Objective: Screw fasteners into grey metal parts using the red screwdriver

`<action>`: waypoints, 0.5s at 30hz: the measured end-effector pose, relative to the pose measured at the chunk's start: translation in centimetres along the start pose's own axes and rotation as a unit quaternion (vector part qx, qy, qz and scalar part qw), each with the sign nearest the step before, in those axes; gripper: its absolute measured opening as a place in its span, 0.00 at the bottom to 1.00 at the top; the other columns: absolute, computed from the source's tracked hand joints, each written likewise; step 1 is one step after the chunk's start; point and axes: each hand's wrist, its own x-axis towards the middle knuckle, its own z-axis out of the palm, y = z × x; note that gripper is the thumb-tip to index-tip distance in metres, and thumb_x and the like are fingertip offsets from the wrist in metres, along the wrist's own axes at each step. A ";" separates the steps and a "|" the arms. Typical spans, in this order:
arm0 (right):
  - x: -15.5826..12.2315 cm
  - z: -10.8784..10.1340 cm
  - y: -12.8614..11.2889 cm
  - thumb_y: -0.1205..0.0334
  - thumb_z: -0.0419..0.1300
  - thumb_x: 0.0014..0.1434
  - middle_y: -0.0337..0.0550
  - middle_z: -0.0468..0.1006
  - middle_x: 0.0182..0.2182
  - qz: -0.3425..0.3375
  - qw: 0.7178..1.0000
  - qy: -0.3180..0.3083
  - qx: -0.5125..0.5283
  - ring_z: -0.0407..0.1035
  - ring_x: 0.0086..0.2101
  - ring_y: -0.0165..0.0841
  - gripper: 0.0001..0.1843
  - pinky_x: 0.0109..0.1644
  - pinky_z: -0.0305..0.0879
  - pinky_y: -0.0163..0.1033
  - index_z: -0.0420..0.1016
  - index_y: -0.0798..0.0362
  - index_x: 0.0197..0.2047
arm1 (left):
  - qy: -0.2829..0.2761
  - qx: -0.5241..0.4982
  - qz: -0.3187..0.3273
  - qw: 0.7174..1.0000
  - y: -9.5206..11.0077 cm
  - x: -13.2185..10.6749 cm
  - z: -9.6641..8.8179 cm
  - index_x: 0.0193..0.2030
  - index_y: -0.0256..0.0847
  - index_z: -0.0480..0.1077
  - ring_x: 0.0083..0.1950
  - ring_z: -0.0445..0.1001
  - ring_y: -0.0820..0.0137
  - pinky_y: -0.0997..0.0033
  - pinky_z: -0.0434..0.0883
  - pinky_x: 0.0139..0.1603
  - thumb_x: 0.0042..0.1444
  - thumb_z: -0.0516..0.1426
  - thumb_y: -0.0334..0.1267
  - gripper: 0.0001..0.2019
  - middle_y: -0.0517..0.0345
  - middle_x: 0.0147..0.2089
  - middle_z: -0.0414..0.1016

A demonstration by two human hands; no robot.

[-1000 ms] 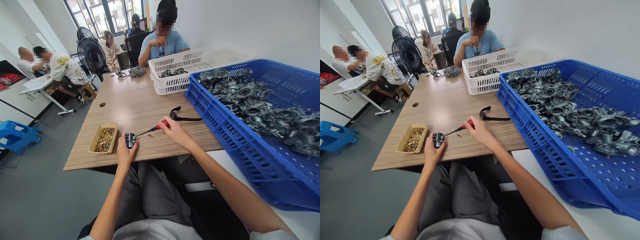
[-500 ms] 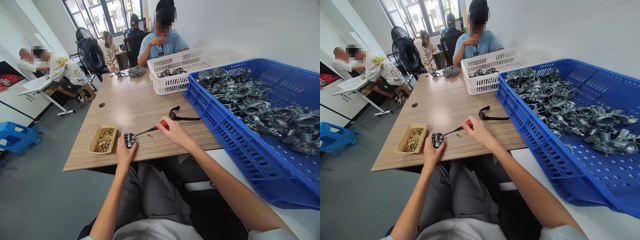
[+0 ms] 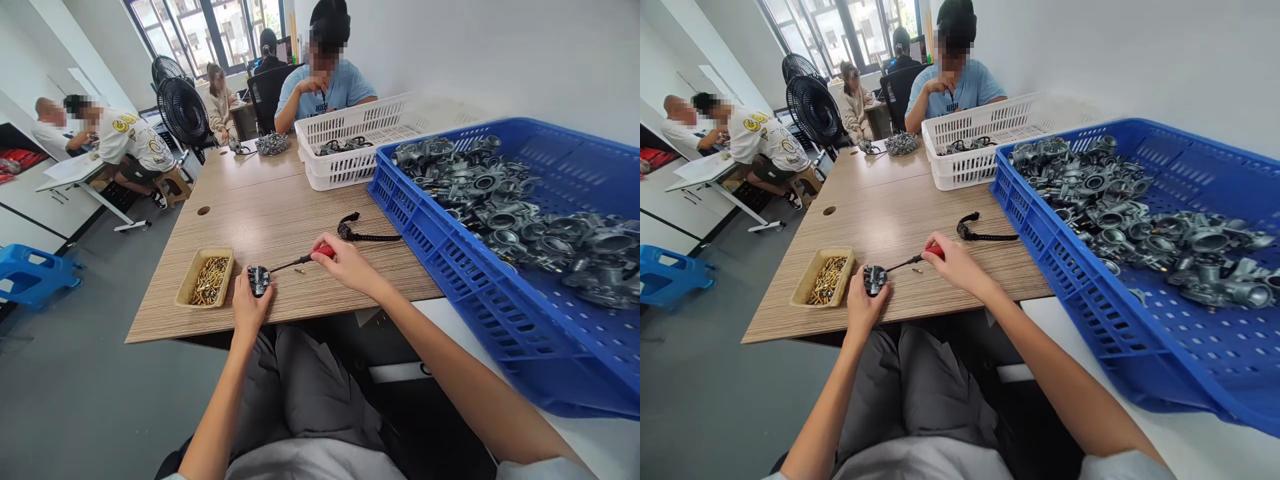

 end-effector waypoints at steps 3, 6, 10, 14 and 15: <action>0.0 -0.2 -0.1 0.62 0.61 0.64 0.41 0.81 0.35 -0.018 1.000 -0.016 0.016 0.74 0.36 0.37 0.05 0.42 0.65 0.40 0.70 0.48 0.43 | 0.001 -0.003 0.000 1.000 0.0 0.0 0.0 0.71 0.39 0.62 0.63 0.74 0.52 0.53 0.73 0.64 0.62 0.64 0.47 0.33 0.42 0.61 0.73; -0.1 -0.4 -0.3 0.65 0.60 0.63 0.42 0.81 0.37 -0.031 0.999 -0.025 0.011 0.74 0.38 0.37 0.05 0.44 0.66 0.40 0.71 0.49 0.44 | 0.001 0.001 -0.003 1.000 -0.1 0.0 0.0 0.71 0.39 0.62 0.63 0.75 0.51 0.53 0.74 0.63 0.62 0.64 0.48 0.33 0.41 0.60 0.73; -0.1 -0.6 -0.4 0.67 0.60 0.64 0.42 0.80 0.38 -0.068 0.997 -0.034 -0.016 0.73 0.39 0.37 0.06 0.46 0.66 0.41 0.72 0.49 0.45 | 0.001 0.008 -0.002 1.000 -0.1 0.0 0.0 0.70 0.39 0.62 0.63 0.75 0.51 0.53 0.73 0.63 0.62 0.64 0.48 0.34 0.42 0.59 0.74; -0.2 -0.8 -0.6 0.68 0.60 0.64 0.44 0.80 0.40 -0.099 0.994 -0.036 -0.028 0.73 0.41 0.38 0.06 0.50 0.67 0.43 0.73 0.49 0.44 | 0.003 0.008 -0.006 1.000 0.0 0.0 0.0 0.71 0.40 0.62 0.62 0.75 0.52 0.53 0.74 0.63 0.62 0.64 0.49 0.34 0.43 0.59 0.74; -0.2 -0.8 -0.7 0.68 0.60 0.64 0.44 0.80 0.41 -0.103 0.994 -0.038 -0.030 0.74 0.42 0.39 0.07 0.50 0.67 0.43 0.73 0.49 0.44 | 0.004 0.007 -0.007 1.000 0.0 0.0 0.0 0.71 0.40 0.62 0.62 0.75 0.52 0.53 0.74 0.63 0.62 0.64 0.49 0.34 0.43 0.59 0.73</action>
